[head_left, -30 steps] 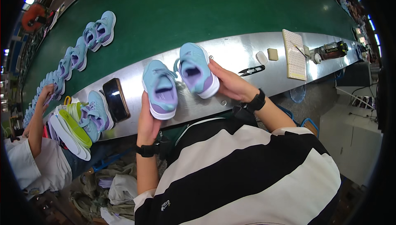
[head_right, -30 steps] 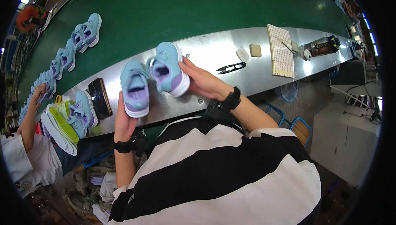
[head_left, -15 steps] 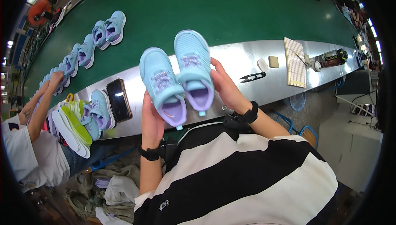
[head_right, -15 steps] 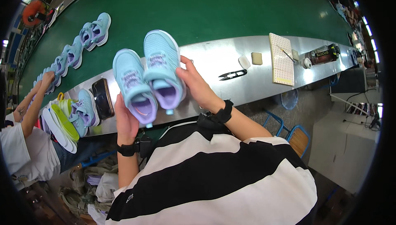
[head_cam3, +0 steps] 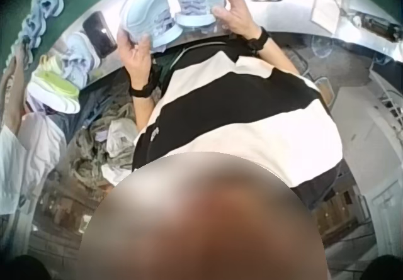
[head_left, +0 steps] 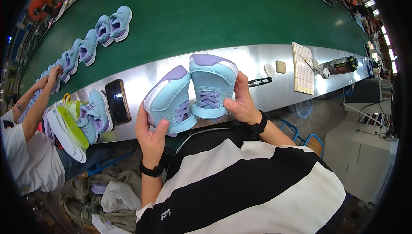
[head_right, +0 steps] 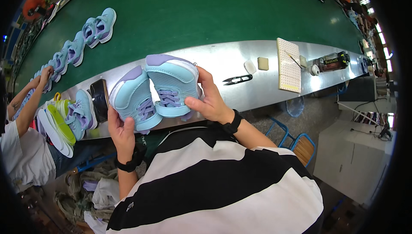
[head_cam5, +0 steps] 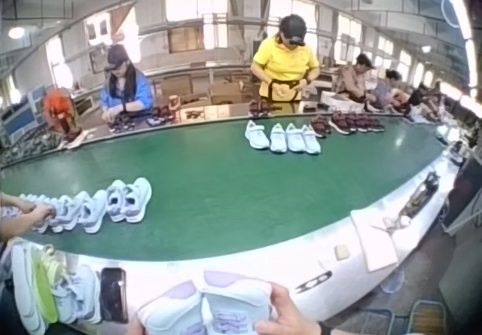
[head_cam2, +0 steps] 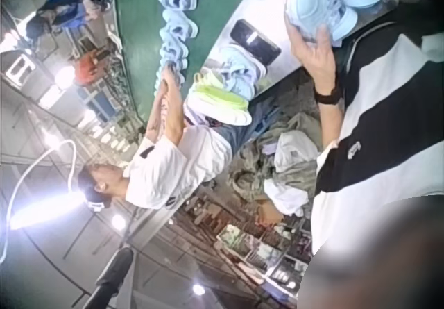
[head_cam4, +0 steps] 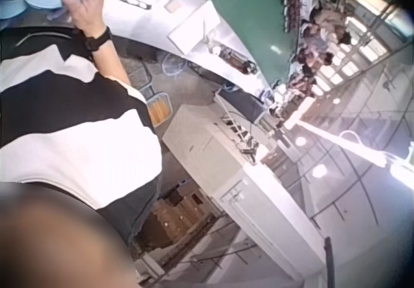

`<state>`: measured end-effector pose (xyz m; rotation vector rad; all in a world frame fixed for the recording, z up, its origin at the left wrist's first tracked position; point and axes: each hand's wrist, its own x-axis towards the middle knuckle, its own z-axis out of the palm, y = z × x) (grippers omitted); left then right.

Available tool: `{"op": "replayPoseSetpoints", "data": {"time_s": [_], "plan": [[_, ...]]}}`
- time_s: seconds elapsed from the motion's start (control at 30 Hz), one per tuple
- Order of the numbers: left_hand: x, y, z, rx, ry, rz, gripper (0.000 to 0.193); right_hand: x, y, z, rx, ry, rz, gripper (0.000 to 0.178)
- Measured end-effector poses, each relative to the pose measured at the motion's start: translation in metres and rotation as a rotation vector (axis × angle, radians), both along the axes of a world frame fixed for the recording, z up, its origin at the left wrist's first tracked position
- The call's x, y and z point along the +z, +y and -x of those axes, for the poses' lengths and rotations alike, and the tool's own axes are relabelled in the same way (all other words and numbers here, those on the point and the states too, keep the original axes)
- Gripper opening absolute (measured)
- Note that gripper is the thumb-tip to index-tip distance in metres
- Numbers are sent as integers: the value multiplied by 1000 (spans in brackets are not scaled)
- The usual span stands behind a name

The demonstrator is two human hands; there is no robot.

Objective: The person repeatedly picks up pairs of light blue and purple sneakers from a green conveyor belt, turns them over to inspect the soles and uppers, and places them back on the belt. The person also briefly adjusts the laces on some pairs. Other workers are visible in the background performing similar tasks.

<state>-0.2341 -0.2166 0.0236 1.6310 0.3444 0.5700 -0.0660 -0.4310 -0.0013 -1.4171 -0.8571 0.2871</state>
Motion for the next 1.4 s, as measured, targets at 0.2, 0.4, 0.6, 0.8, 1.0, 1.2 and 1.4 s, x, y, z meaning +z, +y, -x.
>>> {"op": "replayPoseSetpoints", "data": {"time_s": [0.2,0.4,0.6,0.8,1.0,1.2,1.4], "plan": [[-2,-1,-2,-73,7,82,71,-3,5,8,25,164,-60,78],[-30,-2,-18,72,441,86,53,11,9,-12,-94,179,340,77],[-44,-10,-16,-160,488,249,46,47,19,-59,527,-1080,454,42],[-66,1,-35,-47,148,373,42,61,77,-95,712,-1602,556,20],[-89,18,-25,70,199,44,22,56,109,-115,778,-1422,527,26],[-91,22,-22,110,158,-30,15,44,120,-110,786,-1504,535,17],[-82,34,-15,132,182,-15,12,51,153,-188,421,-961,736,18]]}}
